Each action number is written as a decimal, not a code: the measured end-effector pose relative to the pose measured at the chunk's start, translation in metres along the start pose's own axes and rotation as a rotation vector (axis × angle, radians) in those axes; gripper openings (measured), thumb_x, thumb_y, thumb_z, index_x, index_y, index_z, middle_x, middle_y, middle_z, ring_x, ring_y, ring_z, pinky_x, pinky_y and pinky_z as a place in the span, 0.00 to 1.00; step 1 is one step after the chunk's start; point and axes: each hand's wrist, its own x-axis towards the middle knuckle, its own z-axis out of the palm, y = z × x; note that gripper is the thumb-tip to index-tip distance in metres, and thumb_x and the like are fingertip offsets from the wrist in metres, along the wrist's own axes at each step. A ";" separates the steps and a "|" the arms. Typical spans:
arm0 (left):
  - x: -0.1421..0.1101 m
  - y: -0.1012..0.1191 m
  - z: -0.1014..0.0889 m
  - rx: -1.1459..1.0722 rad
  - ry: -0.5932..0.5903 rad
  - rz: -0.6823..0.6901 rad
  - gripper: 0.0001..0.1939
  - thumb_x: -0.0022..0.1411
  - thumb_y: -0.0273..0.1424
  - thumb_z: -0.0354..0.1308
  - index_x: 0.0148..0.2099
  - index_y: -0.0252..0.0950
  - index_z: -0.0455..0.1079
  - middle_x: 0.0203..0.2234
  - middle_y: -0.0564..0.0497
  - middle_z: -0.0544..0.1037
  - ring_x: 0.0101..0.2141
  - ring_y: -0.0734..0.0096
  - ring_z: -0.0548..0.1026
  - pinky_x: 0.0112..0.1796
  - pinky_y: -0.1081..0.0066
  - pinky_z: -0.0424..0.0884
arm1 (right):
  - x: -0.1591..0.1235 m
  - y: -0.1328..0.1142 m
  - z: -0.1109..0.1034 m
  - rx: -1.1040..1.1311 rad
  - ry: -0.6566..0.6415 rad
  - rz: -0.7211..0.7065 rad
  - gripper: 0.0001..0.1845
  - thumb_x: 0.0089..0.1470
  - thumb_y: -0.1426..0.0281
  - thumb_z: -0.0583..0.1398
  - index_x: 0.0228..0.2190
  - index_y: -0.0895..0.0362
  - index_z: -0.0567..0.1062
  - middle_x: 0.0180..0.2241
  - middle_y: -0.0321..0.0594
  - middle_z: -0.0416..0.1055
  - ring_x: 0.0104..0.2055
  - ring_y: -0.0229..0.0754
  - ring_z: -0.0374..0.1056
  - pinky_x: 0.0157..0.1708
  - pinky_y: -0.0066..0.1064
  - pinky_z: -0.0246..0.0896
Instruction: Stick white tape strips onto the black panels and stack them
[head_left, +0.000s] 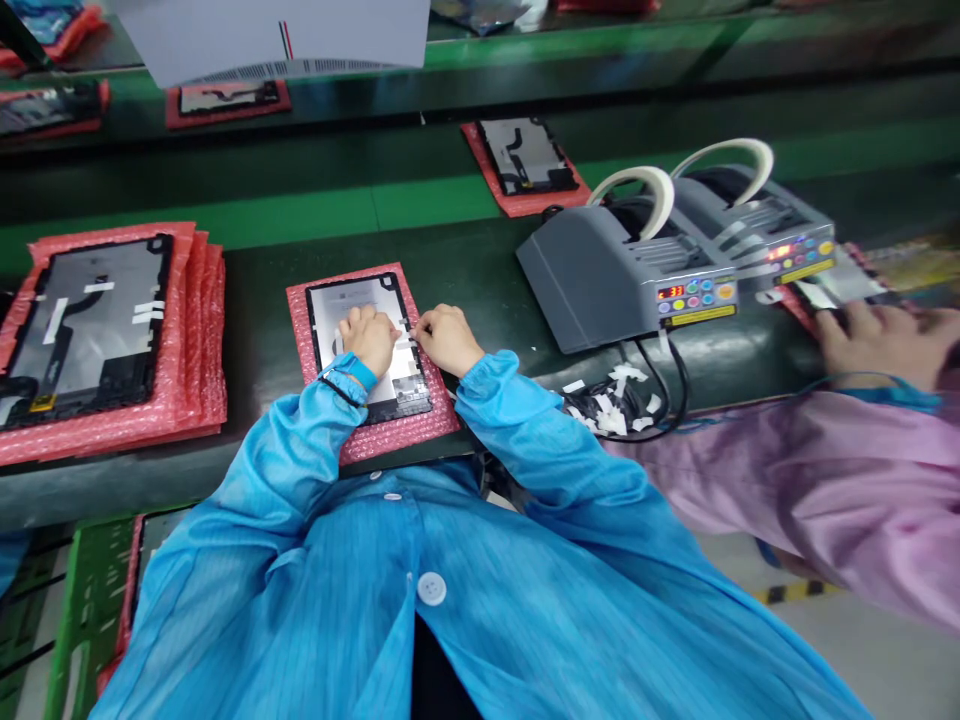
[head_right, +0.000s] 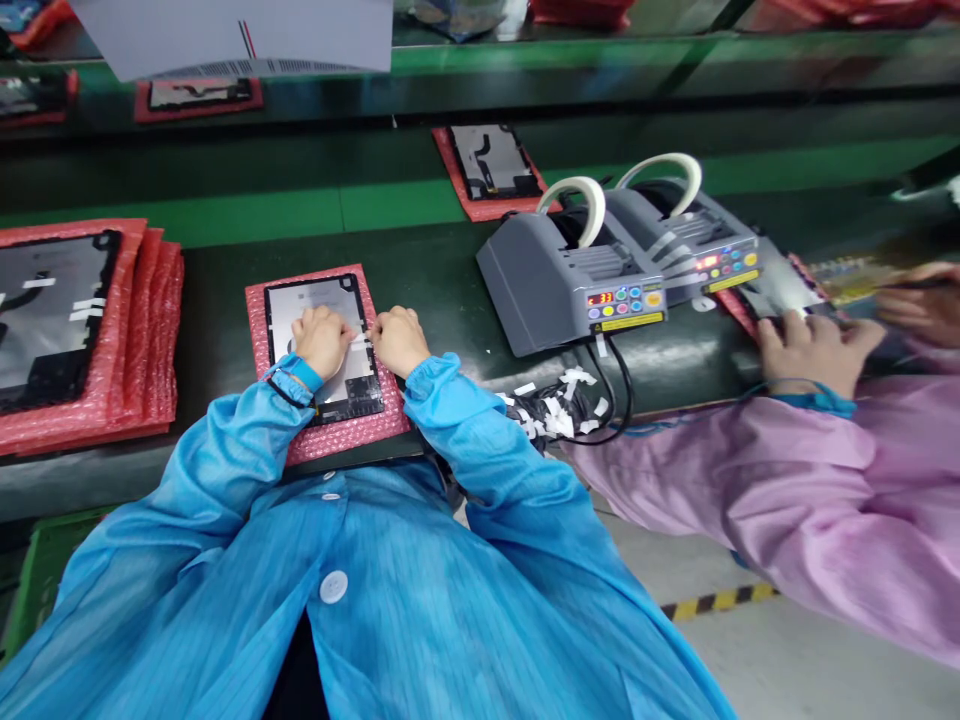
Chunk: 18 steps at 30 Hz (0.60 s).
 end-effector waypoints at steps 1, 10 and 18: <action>-0.001 -0.001 -0.001 -0.011 0.009 0.005 0.07 0.61 0.33 0.52 0.34 0.36 0.69 0.43 0.42 0.70 0.50 0.50 0.62 0.47 0.55 0.57 | -0.001 0.000 -0.002 0.002 0.016 0.016 0.07 0.50 0.71 0.58 0.24 0.58 0.74 0.29 0.44 0.67 0.38 0.47 0.61 0.47 0.42 0.52; -0.001 -0.005 -0.006 -0.071 0.020 0.027 0.04 0.58 0.32 0.56 0.32 0.38 0.69 0.40 0.45 0.72 0.48 0.54 0.64 0.46 0.57 0.58 | -0.048 -0.017 0.006 -0.164 0.054 -0.143 0.22 0.53 0.81 0.46 0.43 0.62 0.74 0.41 0.53 0.67 0.42 0.50 0.58 0.43 0.41 0.55; 0.016 -0.087 -0.031 -0.232 0.428 -0.218 0.07 0.59 0.35 0.50 0.35 0.38 0.66 0.34 0.46 0.72 0.42 0.59 0.68 0.48 0.59 0.60 | 0.074 0.009 -0.046 0.068 0.060 0.003 0.12 0.45 0.82 0.54 0.29 0.60 0.76 0.31 0.44 0.72 0.39 0.46 0.67 0.46 0.38 0.60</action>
